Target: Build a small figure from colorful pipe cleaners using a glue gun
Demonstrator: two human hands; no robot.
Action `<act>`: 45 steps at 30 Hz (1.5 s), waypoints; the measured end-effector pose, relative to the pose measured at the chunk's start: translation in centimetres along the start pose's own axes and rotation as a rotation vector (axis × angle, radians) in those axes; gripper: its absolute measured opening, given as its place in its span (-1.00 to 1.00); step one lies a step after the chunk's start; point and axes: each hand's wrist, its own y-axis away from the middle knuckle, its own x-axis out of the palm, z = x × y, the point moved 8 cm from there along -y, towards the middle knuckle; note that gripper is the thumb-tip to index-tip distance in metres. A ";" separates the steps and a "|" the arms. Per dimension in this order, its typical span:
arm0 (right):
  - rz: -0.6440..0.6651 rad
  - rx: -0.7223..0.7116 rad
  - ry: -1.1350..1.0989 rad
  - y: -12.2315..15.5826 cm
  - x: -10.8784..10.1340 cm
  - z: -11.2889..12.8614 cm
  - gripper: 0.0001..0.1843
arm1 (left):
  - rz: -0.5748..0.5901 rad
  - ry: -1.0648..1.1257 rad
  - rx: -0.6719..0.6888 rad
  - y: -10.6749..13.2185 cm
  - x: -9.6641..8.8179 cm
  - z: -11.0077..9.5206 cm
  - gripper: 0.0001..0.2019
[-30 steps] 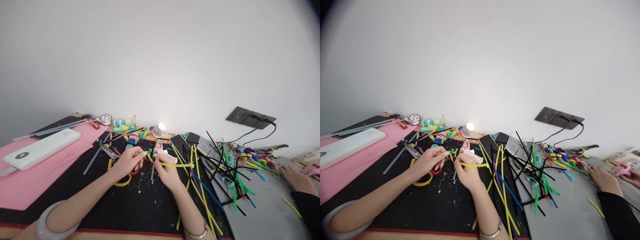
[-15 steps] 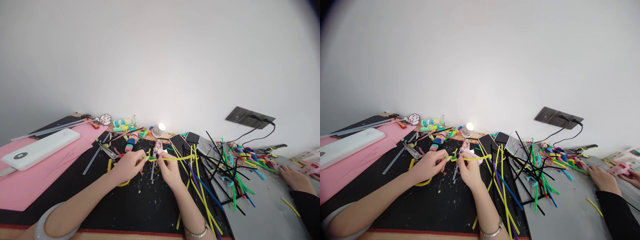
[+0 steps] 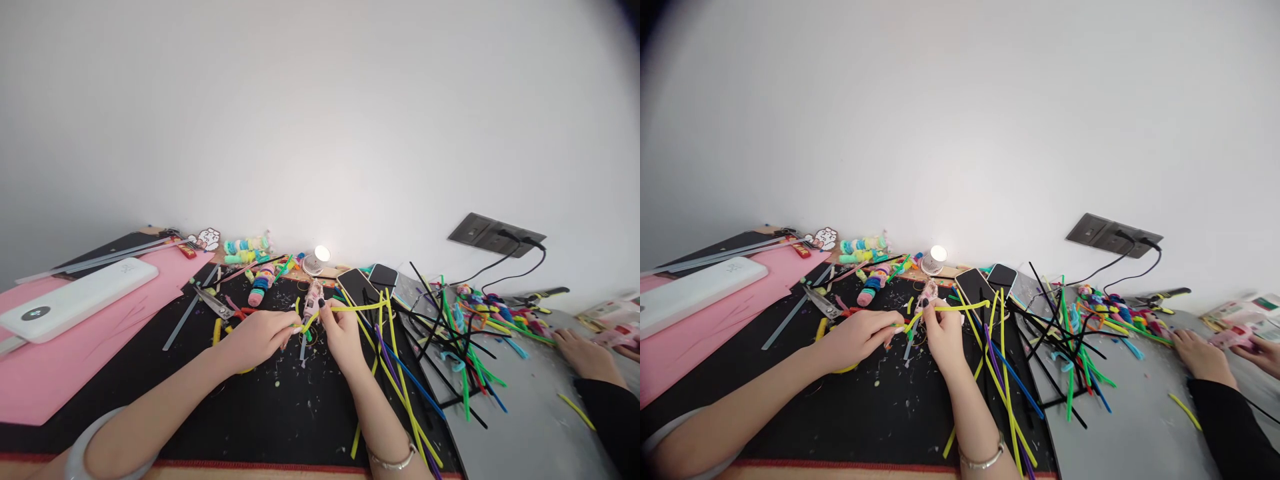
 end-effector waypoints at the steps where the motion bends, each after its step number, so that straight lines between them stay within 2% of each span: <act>1: -0.008 0.000 0.012 -0.1 0.0 -0.1 -0.58 | -0.005 -0.005 0.008 0.0 0.0 0.0 -0.74; 6: -0.034 0.012 0.044 -0.3 -0.2 -0.4 -0.59 | -0.076 0.051 0.047 0.1 -0.6 -0.4 -0.77; 14: -0.053 0.106 -0.074 -0.1 -0.1 -0.9 -0.68 | -0.218 0.492 -0.145 0.0 -0.7 1.0 -0.80; 18: -0.065 0.097 -0.078 0.0 0.0 -0.9 -0.72 | -0.354 0.561 -0.125 -0.2 -1.7 1.4 -0.78; 21: -0.023 0.067 -0.064 0.1 0.5 -0.7 -0.74 | -0.407 0.567 -0.176 -0.1 -2.3 1.8 -0.74; 27: 0.070 -0.092 0.084 0.6 1.6 0.5 -0.75 | -0.459 0.553 -0.260 0.3 -2.6 2.5 -0.73; 30: 0.134 -0.112 0.094 0.8 2.2 0.7 -0.79 | -0.471 0.533 -0.282 0.5 -2.6 2.9 -0.75; 34: 0.140 -0.132 0.111 1.0 2.2 1.0 -0.80 | -0.480 0.469 -0.297 0.6 -2.5 3.3 -0.80; 39: 0.149 -0.168 0.110 1.2 2.1 1.7 -0.78 | -0.452 0.249 -0.236 0.4 -2.4 3.3 -0.84; 45: 0.075 -0.212 0.110 1.1 1.3 2.1 -0.74 | -0.347 -0.028 -0.143 0.0 -1.9 2.2 -0.86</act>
